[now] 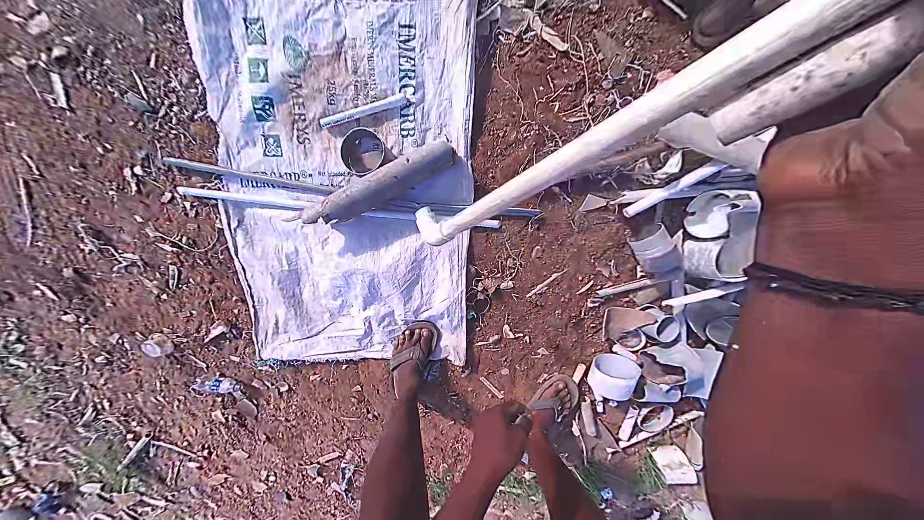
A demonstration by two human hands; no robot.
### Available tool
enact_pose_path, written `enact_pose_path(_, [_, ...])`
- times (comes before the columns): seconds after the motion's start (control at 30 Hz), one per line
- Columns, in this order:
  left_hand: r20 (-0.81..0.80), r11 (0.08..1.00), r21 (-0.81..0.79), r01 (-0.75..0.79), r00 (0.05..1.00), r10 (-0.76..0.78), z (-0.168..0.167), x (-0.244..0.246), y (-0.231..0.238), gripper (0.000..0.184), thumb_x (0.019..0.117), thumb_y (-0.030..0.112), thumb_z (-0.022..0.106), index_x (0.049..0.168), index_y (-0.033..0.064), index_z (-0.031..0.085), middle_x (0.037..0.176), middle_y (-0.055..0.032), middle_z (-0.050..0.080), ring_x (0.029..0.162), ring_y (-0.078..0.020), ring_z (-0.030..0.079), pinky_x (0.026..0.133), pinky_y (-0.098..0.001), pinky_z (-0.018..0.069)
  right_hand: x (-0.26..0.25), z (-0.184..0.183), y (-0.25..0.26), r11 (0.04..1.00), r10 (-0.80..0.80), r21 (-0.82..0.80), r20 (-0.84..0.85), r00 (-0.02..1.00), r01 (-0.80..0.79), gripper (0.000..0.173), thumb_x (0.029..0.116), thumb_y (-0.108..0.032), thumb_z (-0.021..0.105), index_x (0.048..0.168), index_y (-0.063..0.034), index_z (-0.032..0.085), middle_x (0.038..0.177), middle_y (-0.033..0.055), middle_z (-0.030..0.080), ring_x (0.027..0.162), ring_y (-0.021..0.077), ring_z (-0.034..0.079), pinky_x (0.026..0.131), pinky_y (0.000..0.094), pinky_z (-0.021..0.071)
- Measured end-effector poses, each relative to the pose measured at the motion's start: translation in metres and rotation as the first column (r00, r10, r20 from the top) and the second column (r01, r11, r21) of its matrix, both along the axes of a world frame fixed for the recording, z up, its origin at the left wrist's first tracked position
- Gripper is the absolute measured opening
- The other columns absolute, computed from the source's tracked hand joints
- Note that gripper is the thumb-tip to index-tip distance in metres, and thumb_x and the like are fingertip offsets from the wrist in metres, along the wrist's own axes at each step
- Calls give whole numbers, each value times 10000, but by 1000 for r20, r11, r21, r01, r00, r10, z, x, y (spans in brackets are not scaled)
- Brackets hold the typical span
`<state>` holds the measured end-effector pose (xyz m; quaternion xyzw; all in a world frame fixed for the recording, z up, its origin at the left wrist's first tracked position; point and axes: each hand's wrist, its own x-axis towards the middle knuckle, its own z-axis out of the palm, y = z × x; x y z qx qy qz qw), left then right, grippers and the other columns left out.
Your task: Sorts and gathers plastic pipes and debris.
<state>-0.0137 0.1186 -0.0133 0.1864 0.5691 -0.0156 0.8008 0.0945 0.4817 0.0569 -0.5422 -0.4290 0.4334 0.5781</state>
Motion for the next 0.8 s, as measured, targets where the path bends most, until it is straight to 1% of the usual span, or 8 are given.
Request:
enact_pose_path(0.07, [6, 1000, -12, -22, 1000, 22, 2, -7, 4, 283, 1042, 267, 526, 1133, 78, 716, 1024, -116, 715, 959, -250, 673, 883, -504, 521, -51, -24, 21, 992, -103, -103, -297, 949, 76, 209, 987, 47, 559, 1169, 74, 459, 1017, 259, 627, 983, 360, 685, 897, 546, 603])
enact_pose_path(0.17, [12, 999, -13, -53, 999, 53, 2, -19, 4, 275, 1030, 261, 533, 1123, 70, 707, 1018, -114, 710, 950, -250, 671, 868, -507, 523, -121, -88, 33, 930, -293, -345, -492, 820, 126, 376, 1069, -164, 563, 1376, -2, 419, 1092, 225, 648, 1009, 331, 694, 894, 552, 604])
enact_pose_path(0.23, [16, 998, -14, -64, 998, 65, 3, -26, 4, 273, 1028, 263, 539, 1122, 70, 708, 1008, -111, 708, 936, -247, 669, 855, -506, 525, -160, -135, 31, 875, -369, -473, -507, 779, 106, 395, 1071, -230, 570, 1385, -42, 421, 1113, 182, 631, 1010, 287, 673, 887, 516, 593])
enact_pose_path(0.3, [17, 998, -11, -69, 997, 69, 4, -30, 4, 274, 1030, 262, 533, 1107, 65, 707, 992, -114, 704, 917, -248, 664, 845, -515, 519, -193, -177, 26, 798, -406, -599, -447, 797, 70, 500, 1050, -306, 612, 1448, -81, 409, 1249, 175, 605, 1135, 287, 639, 936, 502, 573])
enact_pose_path(0.4, [24, 998, 9, -66, 998, 65, 7, -33, -2, 284, 1027, 265, 529, 1102, 56, 707, 1001, -125, 710, 941, -258, 673, 856, -526, 521, -209, -217, 12, 651, -238, -756, -295, 925, -74, 768, 990, -400, 694, 1579, -128, 283, 1472, 191, 489, 1291, 318, 564, 973, 514, 558])
enact_pose_path(0.5, [29, 998, -1, -60, 998, 60, 7, -30, -2, 278, 1034, 251, 530, 1132, 54, 700, 1036, -132, 710, 969, -259, 672, 879, -518, 518, -189, -211, -17, 495, -32, -853, -205, 978, -163, 633, 972, -281, 716, 1491, -73, 419, 1416, 203, 499, 1242, 333, 552, 952, 516, 532])
enact_pose_path(0.67, [-81, 994, -20, -111, 991, 109, 5, -24, -4, 261, 1043, 234, 559, 1150, 49, 708, 1030, -114, 717, 931, -221, 676, 878, -463, 530, -108, -214, -140, 404, 234, -864, -220, 947, -300, 339, 1018, -122, 613, 1337, -14, 574, 1236, 172, 656, 1025, 253, 689, 835, 418, 593])
enact_pose_path(0.8, [-121, 969, 18, -248, 961, 248, -1, 12, -27, 191, 1026, 125, 589, 1105, -9, 700, 944, -98, 711, 815, -160, 670, 771, -350, 560, 25, -202, -239, 224, 453, -970, 22, 891, -90, 343, 1035, -199, 627, 1320, -7, 616, 1224, 217, 672, 1043, 318, 670, 908, 492, 547])
